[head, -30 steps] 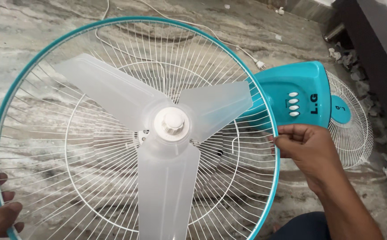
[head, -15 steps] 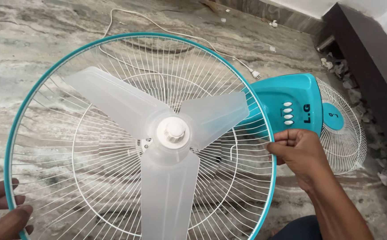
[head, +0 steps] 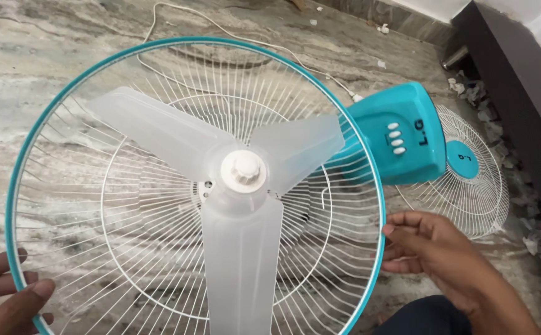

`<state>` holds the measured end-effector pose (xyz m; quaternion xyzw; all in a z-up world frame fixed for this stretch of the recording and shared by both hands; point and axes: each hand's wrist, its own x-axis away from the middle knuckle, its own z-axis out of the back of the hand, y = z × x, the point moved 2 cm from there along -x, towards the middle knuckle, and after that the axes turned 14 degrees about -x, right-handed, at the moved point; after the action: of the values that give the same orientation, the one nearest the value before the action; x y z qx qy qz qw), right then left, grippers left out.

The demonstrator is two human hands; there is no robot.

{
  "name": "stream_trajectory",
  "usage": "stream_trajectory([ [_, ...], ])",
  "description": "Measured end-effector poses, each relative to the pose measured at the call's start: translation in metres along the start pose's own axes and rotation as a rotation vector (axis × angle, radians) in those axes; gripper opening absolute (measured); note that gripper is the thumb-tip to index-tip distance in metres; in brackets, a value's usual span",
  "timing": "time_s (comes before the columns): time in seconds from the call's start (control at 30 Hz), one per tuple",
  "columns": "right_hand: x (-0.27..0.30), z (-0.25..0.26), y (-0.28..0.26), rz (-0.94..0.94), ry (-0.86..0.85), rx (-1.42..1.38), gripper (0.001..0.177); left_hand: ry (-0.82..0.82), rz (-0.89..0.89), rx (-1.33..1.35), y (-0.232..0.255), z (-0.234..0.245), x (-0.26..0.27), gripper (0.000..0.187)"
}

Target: The person assembles a small LG table fan by attaching the front wire cage to the fan body using a screwdriver. They tighten the screws on the cage clips and then place the rear wire cage over the blades to complete the assembly.

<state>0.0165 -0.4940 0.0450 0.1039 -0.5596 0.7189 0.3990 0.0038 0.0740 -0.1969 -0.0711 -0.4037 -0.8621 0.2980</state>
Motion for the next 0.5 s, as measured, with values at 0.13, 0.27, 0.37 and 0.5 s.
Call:
stream_trajectory([
  [0.13, 0.008, 0.002, 0.032, -0.03, 0.021, -0.105, 0.038, -0.022, -0.063, 0.033, -0.029, -0.01, -0.023, 0.09],
  [0.27, 0.002, 0.008, 0.058, 0.043, 0.01, -0.146, 0.044, 0.006, -0.091, -0.009, -0.056, -0.02, -0.023, 0.092],
  [0.37, -0.005, 0.012, 0.062, 0.0, 0.022, -0.154, 0.041, 0.026, -0.08, -0.045, -0.059, -0.035, -0.02, 0.089],
  [0.5, -0.015, 0.017, 0.063, 0.019, -0.01, -0.118, 0.044, 0.063, -0.068, -0.07, -0.055, -0.044, -0.02, 0.085],
])
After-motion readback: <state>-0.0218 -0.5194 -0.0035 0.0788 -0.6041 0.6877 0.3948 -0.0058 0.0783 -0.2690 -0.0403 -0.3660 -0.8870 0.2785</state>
